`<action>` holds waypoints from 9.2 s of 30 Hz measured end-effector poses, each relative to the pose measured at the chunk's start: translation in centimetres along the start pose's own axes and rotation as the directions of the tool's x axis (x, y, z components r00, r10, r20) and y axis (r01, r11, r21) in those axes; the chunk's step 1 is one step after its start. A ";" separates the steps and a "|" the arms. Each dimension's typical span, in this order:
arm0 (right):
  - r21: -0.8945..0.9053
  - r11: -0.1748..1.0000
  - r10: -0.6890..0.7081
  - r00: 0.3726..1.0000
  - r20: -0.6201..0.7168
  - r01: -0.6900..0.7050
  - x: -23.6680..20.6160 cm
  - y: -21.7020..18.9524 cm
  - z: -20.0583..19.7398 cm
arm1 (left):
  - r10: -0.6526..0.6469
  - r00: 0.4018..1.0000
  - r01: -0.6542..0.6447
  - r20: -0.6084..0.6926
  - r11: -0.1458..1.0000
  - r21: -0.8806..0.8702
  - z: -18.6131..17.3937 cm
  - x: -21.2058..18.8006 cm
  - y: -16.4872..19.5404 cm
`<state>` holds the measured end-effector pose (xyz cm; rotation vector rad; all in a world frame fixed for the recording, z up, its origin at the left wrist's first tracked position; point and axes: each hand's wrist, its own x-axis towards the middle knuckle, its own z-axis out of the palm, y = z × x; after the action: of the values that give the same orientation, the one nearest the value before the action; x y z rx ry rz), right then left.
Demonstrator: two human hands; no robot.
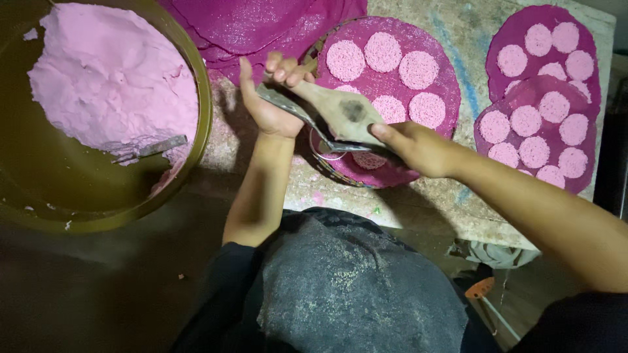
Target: The person fills a handheld extruder tool with pink paste from a large basin and squeezes the paste into round molds arranged on magenta trays. They repeat the filling and depositing cycle across several trays, occasionally repositioning trays and using a small ring to trim or shape the molded discs.
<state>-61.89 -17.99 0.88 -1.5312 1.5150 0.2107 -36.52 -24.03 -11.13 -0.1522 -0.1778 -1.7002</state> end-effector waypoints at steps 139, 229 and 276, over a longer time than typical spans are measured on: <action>-0.021 0.980 -0.064 0.213 -0.975 0.198 4.5 15.8 -5.0 | 0.102 0.991 0.125 -0.082 -0.922 0.367 2.9 -2.9 -6.7; -0.014 0.912 -0.193 0.397 -0.897 0.411 1.9 28.0 -4.7 | 0.251 0.968 0.172 -0.025 -0.583 0.794 1.9 -5.7 -7.3; 0.532 0.519 0.180 0.523 -0.833 0.669 -2.2 16.6 7.1 | 0.221 0.945 0.018 0.240 -0.769 0.639 3.4 12.1 1.7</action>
<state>-73.22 -8.17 -9.42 -0.9958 1.5674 -1.5079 -36.48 -35.28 -5.32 1.5703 -1.6939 -0.2073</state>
